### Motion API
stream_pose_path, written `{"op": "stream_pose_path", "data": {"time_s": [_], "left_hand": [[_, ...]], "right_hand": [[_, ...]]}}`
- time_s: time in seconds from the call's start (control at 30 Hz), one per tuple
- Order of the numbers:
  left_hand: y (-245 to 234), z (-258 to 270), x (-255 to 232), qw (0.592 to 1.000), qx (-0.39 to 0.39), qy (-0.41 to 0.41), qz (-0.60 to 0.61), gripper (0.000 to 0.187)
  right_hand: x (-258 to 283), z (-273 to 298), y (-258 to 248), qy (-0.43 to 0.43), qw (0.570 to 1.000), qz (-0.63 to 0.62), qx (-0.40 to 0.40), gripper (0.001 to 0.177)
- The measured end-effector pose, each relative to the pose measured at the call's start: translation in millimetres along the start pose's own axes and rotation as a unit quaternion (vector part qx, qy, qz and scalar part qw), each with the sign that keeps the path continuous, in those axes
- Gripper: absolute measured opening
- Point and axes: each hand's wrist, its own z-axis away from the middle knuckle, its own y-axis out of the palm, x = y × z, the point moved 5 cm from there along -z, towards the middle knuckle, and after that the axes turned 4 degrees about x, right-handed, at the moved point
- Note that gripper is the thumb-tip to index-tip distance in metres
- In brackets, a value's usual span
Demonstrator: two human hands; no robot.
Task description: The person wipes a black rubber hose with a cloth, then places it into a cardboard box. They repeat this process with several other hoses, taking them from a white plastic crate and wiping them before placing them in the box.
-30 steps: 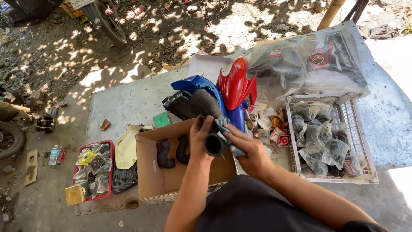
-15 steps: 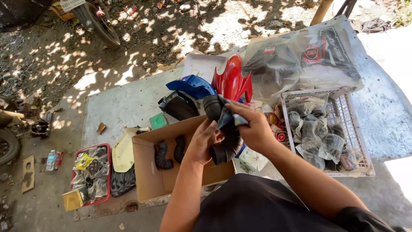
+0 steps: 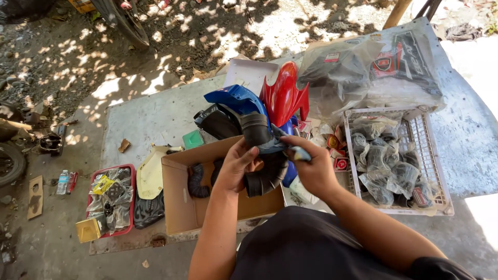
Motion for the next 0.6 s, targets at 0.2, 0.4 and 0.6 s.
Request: {"op": "stream_pose_path", "data": {"time_s": [0.2, 0.4, 0.6], "left_hand": [[10, -2, 7, 0.987, -0.088, 0.021, -0.134, 0.057], [17, 0, 10, 0.961, -0.110, -0.085, -0.237, 0.060], [51, 9, -10, 0.925, -0.064, -0.114, -0.357, 0.093]], "right_hand": [[-12, -22, 0, 0.208, 0.914, -0.312, -0.157, 0.034], [-30, -20, 9, 0.227, 0.867, -0.420, -0.142, 0.033], [-17, -18, 7, 0.156, 0.879, -0.433, -0.125, 0.015]]}}
